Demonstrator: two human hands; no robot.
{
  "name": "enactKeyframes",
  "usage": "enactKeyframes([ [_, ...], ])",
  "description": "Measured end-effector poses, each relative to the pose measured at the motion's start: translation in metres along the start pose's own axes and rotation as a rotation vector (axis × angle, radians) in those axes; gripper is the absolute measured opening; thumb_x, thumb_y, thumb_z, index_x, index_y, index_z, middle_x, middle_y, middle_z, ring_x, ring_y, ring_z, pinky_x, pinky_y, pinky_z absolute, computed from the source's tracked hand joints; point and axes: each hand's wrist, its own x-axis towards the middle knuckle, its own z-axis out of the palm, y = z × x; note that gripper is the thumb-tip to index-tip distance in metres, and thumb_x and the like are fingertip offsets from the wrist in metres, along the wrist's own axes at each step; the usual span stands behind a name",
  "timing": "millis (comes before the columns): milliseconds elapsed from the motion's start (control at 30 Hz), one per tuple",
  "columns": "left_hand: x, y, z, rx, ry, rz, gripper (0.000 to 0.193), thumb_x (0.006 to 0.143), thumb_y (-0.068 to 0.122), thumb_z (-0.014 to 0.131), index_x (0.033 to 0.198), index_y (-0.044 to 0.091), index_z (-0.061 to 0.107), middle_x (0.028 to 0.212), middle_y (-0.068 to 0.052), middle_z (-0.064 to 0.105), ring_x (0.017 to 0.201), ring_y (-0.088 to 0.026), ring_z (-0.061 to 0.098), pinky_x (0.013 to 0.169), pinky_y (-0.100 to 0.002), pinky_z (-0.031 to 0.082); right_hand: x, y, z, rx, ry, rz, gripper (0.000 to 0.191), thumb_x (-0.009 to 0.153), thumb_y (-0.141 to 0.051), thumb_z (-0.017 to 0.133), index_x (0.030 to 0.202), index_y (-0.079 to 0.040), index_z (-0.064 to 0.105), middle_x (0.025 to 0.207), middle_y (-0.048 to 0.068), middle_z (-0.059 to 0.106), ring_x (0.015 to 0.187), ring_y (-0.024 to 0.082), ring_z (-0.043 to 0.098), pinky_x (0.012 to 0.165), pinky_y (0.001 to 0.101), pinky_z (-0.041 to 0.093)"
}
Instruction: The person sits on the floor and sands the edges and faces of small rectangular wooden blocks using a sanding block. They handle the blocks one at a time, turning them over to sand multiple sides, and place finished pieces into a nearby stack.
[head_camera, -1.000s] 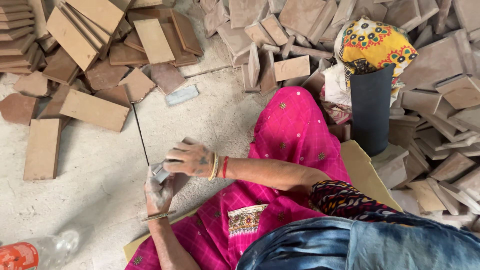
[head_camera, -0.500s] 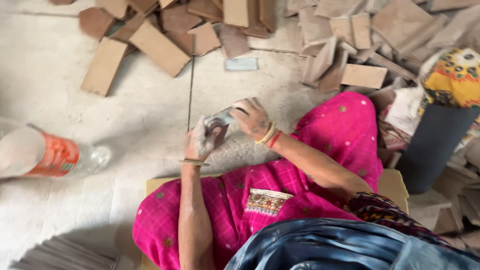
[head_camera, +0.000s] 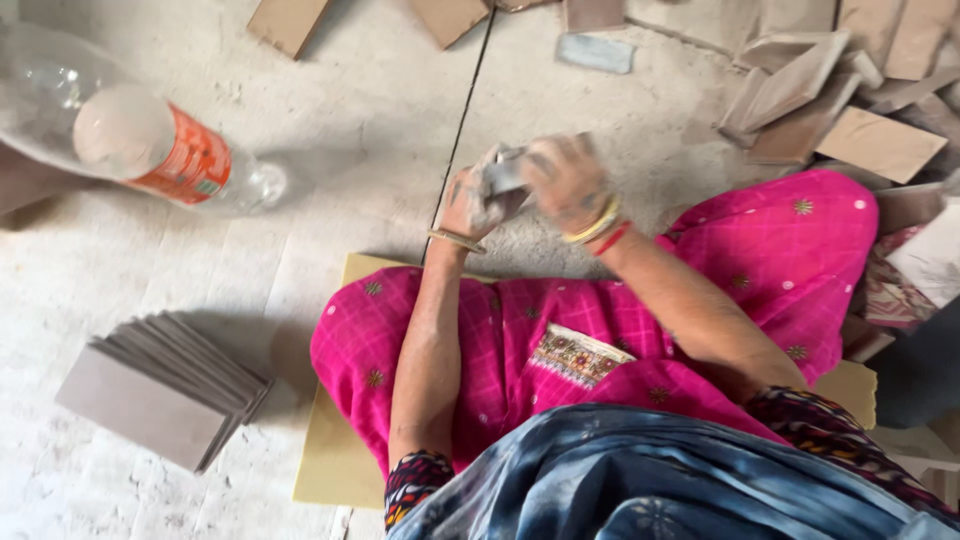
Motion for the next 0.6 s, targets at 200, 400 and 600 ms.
enactKeyframes([
  [200,0.003,0.028,-0.016,-0.062,0.054,-0.118,0.027,0.098,0.017,0.071,0.12,0.007,0.059,0.099,-0.009,0.071,0.089,-0.02,0.068,0.079,-0.034,0.055,-0.096,0.048,0.019,0.165,-0.261,0.687,0.02,0.109,-0.024,0.063,0.112,-0.005,0.068,0.099,0.015,0.068,0.084,0.029,0.065,0.069,0.0413,0.054],
  [400,-0.004,0.012,-0.007,-0.582,0.18,-0.1,0.037,0.099,0.022,0.076,0.125,0.0,0.06,0.109,-0.004,0.066,0.099,-0.012,0.059,0.089,-0.029,0.051,-0.127,0.041,0.02,0.548,-0.065,0.835,0.04,0.108,-0.04,0.065,0.114,0.0,0.067,0.098,0.019,0.071,0.089,0.032,0.071,0.08,0.044,0.055],
  [600,0.001,0.003,-0.013,-0.486,0.168,-0.244,0.038,0.09,0.01,0.082,0.121,0.001,0.062,0.101,-0.01,0.072,0.087,-0.018,0.067,0.075,-0.033,0.058,-0.107,0.026,0.012,0.48,-0.106,0.804,0.036,0.103,-0.033,0.071,0.1,0.002,0.064,0.084,0.017,0.064,0.073,0.029,0.064,0.069,0.0405,0.051],
])
